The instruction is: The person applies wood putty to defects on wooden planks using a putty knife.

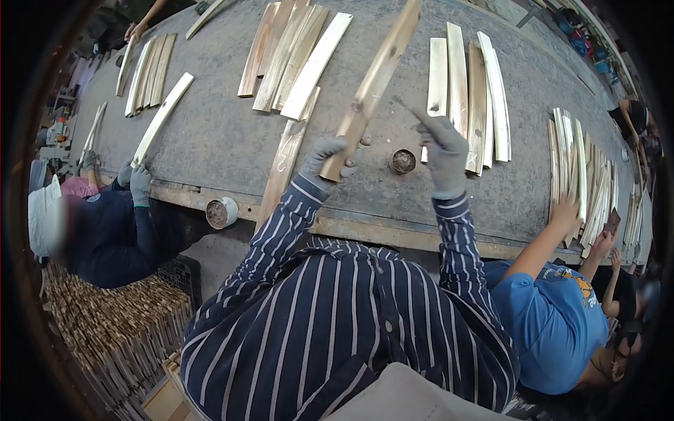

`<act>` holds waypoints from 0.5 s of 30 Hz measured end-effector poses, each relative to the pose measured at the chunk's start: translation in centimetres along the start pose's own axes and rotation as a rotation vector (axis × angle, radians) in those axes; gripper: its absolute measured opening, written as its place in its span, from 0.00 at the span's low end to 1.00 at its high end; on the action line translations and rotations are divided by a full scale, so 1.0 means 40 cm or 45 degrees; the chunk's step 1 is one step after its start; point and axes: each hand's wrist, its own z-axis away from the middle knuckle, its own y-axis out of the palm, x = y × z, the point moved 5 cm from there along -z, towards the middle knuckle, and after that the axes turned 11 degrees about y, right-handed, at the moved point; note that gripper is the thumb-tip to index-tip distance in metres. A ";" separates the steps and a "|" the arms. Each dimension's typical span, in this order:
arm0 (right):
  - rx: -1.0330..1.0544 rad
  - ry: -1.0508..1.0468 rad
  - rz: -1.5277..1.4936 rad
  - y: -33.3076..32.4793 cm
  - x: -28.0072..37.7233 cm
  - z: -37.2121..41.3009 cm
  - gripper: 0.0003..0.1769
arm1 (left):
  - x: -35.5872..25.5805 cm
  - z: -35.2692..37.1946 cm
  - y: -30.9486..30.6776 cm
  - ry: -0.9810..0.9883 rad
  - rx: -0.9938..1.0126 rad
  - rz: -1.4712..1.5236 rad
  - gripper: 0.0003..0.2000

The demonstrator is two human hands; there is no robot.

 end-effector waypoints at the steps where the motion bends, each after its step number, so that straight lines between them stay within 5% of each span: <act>1: -0.017 -0.146 0.078 0.019 0.026 0.007 0.22 | -0.007 0.004 0.005 -0.002 -0.021 -0.202 0.29; 7: -0.125 -0.278 0.445 0.066 0.027 0.021 0.24 | -0.044 0.036 0.035 -0.020 -0.112 -0.674 0.27; 15: -0.110 -0.488 0.919 0.074 0.067 0.058 0.27 | -0.062 0.046 0.061 0.107 -0.131 -0.847 0.27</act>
